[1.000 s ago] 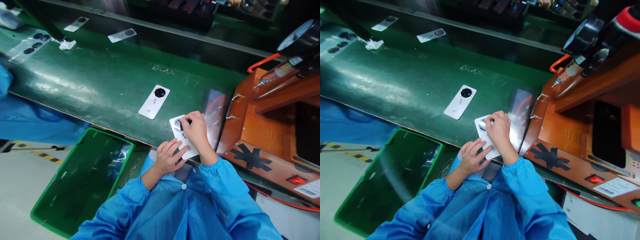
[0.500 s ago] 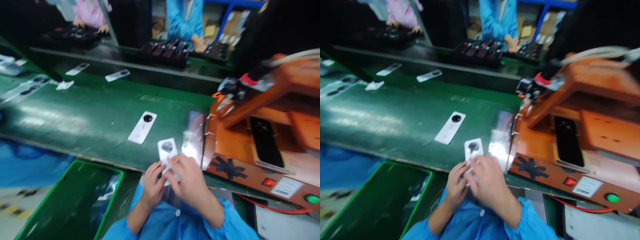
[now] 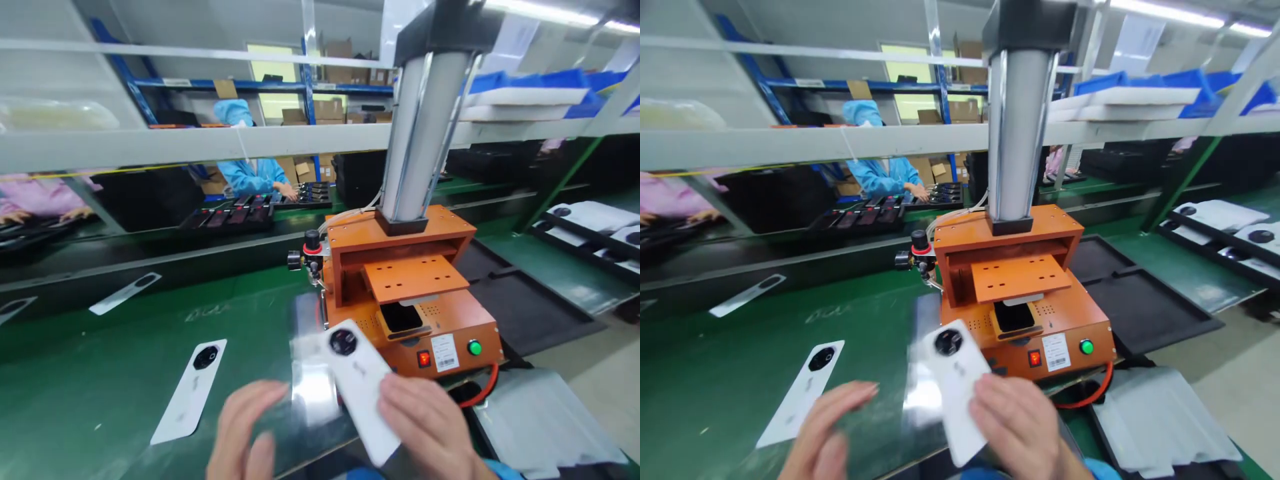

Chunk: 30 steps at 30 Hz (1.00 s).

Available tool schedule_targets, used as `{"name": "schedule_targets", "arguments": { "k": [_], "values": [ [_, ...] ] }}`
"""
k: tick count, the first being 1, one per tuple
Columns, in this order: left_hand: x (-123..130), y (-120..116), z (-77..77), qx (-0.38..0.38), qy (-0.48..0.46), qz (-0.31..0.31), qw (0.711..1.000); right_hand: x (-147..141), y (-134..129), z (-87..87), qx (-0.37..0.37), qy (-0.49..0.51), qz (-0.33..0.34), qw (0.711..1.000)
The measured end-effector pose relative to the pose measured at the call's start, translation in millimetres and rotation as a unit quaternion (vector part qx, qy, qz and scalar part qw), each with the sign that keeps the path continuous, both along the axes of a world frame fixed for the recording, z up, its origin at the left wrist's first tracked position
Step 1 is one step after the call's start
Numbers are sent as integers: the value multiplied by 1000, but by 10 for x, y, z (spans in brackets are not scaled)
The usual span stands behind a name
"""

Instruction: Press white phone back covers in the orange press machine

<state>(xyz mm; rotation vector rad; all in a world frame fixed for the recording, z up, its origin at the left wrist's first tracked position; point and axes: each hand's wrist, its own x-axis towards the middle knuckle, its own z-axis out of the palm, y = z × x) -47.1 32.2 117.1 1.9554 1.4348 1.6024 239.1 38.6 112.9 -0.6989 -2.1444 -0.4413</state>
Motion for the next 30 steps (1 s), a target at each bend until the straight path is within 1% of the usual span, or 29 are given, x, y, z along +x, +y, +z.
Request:
{"name": "schedule_targets", "arguments": {
  "k": [1,2,3,4,5,6,7,9,11,13,16,19,22,27,30],
  "values": [
    [165,144,121,-96,-48,-39,993,167,43,-54,19,15,-40,999],
    [363,295,222,-190,-94,-111,971,310,95,-118,32,30,-74,996],
    [581,448,301,-271,-142,-196,932,428,149,-187,38,45,-102,993],
    [804,596,359,-313,-189,-249,897,522,200,-255,40,61,-123,990],
    [1016,733,400,-343,-218,-289,867,594,240,-320,39,76,-137,987],
    [1204,853,426,-360,-242,-320,842,648,266,-378,37,89,-144,985],
    [1361,954,442,-364,-260,-341,827,688,277,-430,31,96,-150,984],
    [1570,1099,452,-360,-292,-365,807,739,260,-515,16,103,-156,982],
    [1672,1191,450,-347,-337,-355,800,772,224,-574,-4,107,-160,981],
    [1729,1258,449,-332,-376,-320,803,806,202,-605,-23,127,-158,979],
    [1832,1345,452,-318,-406,-298,803,880,218,-598,-41,140,-153,977],
    [1946,1437,447,-321,-427,-280,797,959,284,-562,-40,102,-158,981],
    [2000,1536,448,-333,-430,-250,801,1024,378,-542,-22,89,-174,980],
    [2027,1685,482,-351,-421,-230,805,1139,515,-562,6,92,-191,977],
    [2007,1765,463,-372,-412,-202,807,1200,576,-577,13,96,-201,975]
  ]
}}
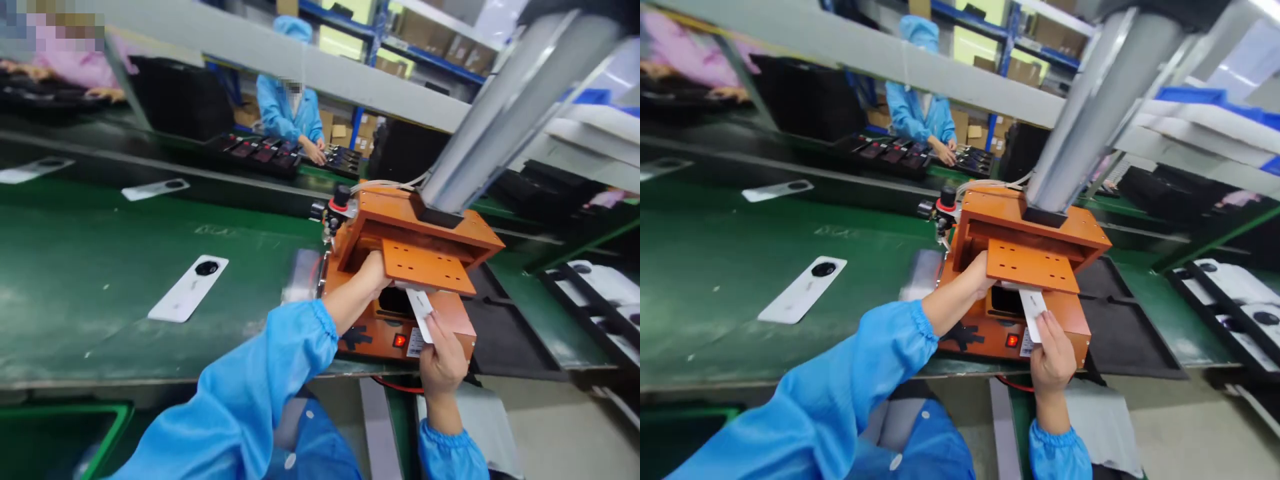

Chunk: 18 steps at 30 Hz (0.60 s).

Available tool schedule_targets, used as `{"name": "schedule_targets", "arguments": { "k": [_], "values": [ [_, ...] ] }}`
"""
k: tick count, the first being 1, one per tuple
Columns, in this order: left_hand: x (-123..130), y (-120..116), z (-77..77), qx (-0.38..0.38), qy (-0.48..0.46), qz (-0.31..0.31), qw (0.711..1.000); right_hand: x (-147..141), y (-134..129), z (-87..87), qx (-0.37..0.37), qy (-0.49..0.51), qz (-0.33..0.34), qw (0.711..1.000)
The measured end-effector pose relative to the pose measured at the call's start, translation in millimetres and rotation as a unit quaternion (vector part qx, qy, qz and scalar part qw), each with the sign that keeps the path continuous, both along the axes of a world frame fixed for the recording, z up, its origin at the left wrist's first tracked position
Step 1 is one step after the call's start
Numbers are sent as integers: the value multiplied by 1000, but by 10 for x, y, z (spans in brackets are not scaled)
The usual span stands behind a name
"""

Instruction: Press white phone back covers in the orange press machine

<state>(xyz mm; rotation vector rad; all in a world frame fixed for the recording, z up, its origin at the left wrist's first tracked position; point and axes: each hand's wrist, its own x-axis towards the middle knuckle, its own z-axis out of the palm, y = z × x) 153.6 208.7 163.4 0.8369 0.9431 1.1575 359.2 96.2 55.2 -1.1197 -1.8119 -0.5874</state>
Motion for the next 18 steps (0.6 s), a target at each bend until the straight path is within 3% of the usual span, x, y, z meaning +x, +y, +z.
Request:
{"name": "schedule_targets", "arguments": {
  "k": [3,7,10,12,15,18],
  "values": [
    [-146,-88,-68,-13,27,3,1000,45,69,-2,11,11,-1,1000],
    [-506,-721,-177,24,71,-69,995,61,174,85,3,-9,13,1000],
    [-844,-1361,-311,113,197,-170,959,-17,274,270,-25,-64,2,998],
    [-1035,-1698,-458,194,312,-198,909,-115,361,428,-60,-119,8,991],
    [-1168,-2006,-736,255,394,-201,860,-291,480,625,-110,-190,4,976],
    [-1164,-2130,-951,239,407,-210,856,-421,524,714,-148,-225,-12,963]
  ]
}}
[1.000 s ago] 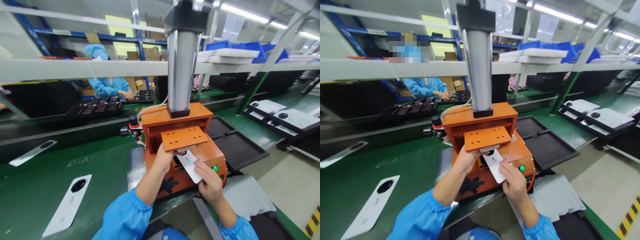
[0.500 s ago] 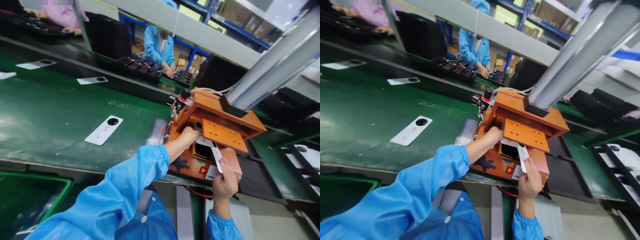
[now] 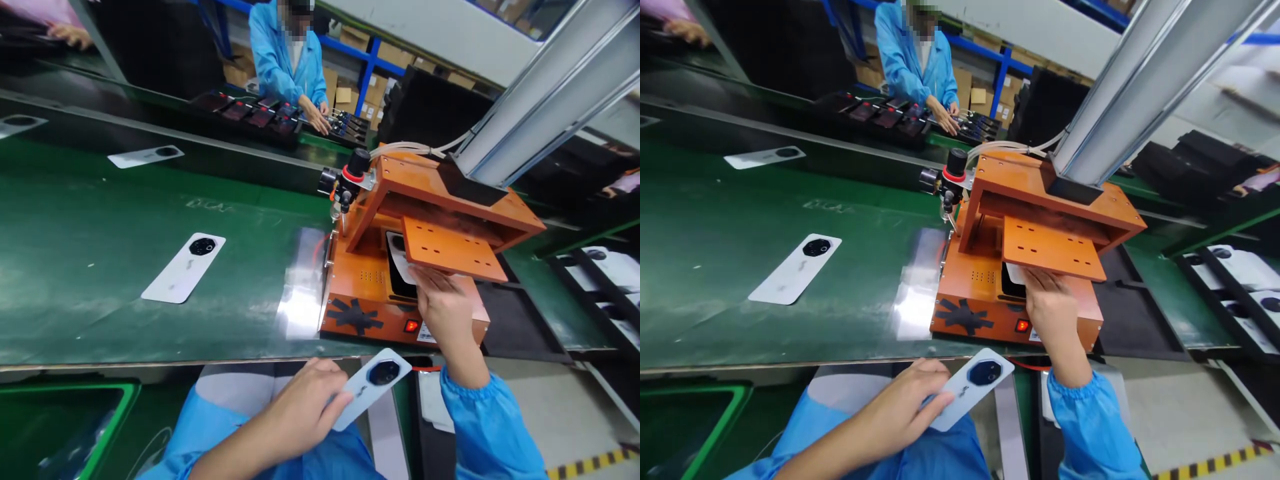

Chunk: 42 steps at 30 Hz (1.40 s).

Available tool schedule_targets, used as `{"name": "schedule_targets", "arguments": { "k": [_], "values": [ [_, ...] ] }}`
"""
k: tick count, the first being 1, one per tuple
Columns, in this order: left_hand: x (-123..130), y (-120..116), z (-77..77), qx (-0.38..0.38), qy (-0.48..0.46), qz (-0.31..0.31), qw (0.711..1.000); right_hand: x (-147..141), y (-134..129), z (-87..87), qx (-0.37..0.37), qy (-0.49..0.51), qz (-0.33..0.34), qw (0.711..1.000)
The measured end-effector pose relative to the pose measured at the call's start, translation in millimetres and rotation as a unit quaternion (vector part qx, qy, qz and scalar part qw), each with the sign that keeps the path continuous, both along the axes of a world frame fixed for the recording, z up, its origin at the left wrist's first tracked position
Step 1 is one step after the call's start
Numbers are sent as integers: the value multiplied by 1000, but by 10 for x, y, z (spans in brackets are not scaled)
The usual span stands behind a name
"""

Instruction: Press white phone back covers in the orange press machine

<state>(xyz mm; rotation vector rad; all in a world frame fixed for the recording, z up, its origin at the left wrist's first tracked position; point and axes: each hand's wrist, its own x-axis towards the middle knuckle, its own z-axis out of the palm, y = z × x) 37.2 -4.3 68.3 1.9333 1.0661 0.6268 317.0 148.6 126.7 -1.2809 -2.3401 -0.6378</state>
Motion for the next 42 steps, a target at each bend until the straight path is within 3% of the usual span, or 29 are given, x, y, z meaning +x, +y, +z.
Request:
{"name": "schedule_targets", "arguments": {
  "k": [3,11,17,21,24,27,29,33,42],
  "values": [
    [0,-12,-60,7,1,8,1000,-9,-1,19,-52,10,3,999],
    [-102,103,24,128,16,-11,992,96,-45,159,-251,72,24,965],
    [12,222,-31,248,104,31,963,-166,-136,-23,-174,115,-33,977],
    [62,245,-164,320,147,46,935,-185,-556,-336,-51,232,-46,970],
    [61,255,-235,355,151,52,921,-12,-1015,-696,45,315,-93,943],
    [68,262,-275,384,155,46,909,308,-1326,-1016,32,344,-168,923],
    [78,258,-301,391,155,36,907,529,-1394,-1138,31,333,-208,919],
    [64,251,-375,371,161,26,914,778,-1347,-1209,36,280,-212,936],
    [53,229,-420,369,180,35,911,867,-1319,-1231,39,246,-191,950]
  ]
}}
